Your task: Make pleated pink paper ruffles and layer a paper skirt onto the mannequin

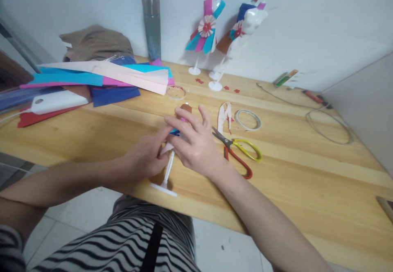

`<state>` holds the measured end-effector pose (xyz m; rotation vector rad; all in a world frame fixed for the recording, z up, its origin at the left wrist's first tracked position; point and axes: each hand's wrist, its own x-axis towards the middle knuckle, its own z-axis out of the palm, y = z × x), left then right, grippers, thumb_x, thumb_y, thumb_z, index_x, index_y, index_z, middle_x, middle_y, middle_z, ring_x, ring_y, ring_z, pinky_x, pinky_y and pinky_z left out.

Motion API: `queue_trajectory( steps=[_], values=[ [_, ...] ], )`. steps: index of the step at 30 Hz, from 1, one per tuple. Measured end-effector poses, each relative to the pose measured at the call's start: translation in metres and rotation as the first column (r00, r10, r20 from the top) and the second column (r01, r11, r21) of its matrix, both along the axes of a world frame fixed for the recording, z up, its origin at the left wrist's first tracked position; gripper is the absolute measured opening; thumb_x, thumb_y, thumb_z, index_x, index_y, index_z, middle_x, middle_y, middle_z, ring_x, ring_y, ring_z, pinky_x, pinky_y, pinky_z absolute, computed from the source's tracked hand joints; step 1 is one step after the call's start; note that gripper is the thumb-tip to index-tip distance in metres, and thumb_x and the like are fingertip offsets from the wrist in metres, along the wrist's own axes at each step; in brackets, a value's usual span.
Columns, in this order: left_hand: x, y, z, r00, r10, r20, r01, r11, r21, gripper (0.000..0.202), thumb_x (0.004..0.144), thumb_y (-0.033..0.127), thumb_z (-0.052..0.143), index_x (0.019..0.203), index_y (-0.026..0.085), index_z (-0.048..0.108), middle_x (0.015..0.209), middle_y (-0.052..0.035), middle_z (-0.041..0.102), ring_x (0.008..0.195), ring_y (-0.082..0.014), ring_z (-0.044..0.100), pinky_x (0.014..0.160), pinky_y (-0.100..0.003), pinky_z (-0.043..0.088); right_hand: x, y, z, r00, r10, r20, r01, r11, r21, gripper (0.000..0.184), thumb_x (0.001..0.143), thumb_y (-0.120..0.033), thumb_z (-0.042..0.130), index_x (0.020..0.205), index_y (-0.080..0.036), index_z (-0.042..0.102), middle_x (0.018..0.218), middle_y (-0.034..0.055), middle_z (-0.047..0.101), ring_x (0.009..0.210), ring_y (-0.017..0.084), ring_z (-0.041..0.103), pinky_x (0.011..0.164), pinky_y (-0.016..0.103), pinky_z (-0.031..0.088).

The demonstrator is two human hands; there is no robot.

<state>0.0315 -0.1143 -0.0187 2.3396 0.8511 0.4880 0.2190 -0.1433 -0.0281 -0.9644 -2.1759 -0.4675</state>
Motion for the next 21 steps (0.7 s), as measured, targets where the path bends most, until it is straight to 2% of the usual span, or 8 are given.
queue_trajectory(
  steps=[3,8,14,18,21],
  values=[
    [0.0,0.0,0.001,0.999,-0.001,0.049,0.003,1.0,-0.027,0.068,0.072,0.01,0.048,0.138,0.023,0.037,0.076,0.0001,0.068,0.064,-0.0204,0.064,0.062,-0.032,0.054,-0.001,0.0,0.0,1.0,0.006,-0.007,-0.006,1.0,0.027,0.012,0.087,-0.015,0.061,0.081,-0.024,0.063,0.126,0.0057,0.067,0.127,0.032,0.054,0.114,0.065,0.027],
    [-0.003,0.002,0.009,0.993,0.023,0.118,-0.011,0.995,-0.101,0.062,0.071,0.005,0.046,0.131,0.021,0.046,0.077,-0.0002,0.069,0.065,-0.0197,0.064,0.066,-0.034,0.056,0.001,-0.001,0.002,1.0,0.02,0.022,-0.022,0.996,0.091,0.011,0.085,-0.012,0.062,0.084,-0.022,0.064,0.125,0.0076,0.068,0.127,0.031,0.055,0.114,0.065,0.03],
    [-0.004,0.003,0.012,0.979,0.074,0.189,-0.026,0.969,-0.244,0.056,0.072,0.005,0.048,0.125,0.022,0.049,0.079,0.0005,0.07,0.066,-0.0183,0.068,0.061,-0.029,0.056,0.003,0.0,0.001,0.999,0.002,0.052,-0.007,0.995,0.102,0.013,0.086,-0.013,0.06,0.085,-0.026,0.064,0.126,0.005,0.068,0.128,0.03,0.055,0.115,0.065,0.031],
    [-0.004,0.004,0.011,0.965,0.122,0.231,-0.024,0.922,-0.387,0.048,0.073,0.008,0.046,0.119,0.022,0.049,0.081,0.0004,0.07,0.059,-0.0153,0.068,0.053,-0.026,0.055,0.005,0.001,-0.003,0.999,0.042,0.027,-0.044,0.996,0.074,0.01,0.087,-0.017,0.062,0.085,-0.026,0.064,0.127,0.0034,0.067,0.128,0.032,0.055,0.113,0.07,0.029],
    [-0.005,0.005,0.01,0.959,0.152,0.241,-0.017,0.876,-0.482,0.048,0.073,0.008,0.045,0.118,0.022,0.048,0.078,0.0025,0.068,0.05,-0.0117,0.063,0.047,-0.023,0.052,0.005,0.002,-0.003,0.999,0.048,0.009,-0.049,0.996,0.072,0.009,0.086,-0.016,0.063,0.083,-0.025,0.063,0.127,0.0047,0.067,0.128,0.031,0.055,0.115,0.068,0.028]
  ],
)
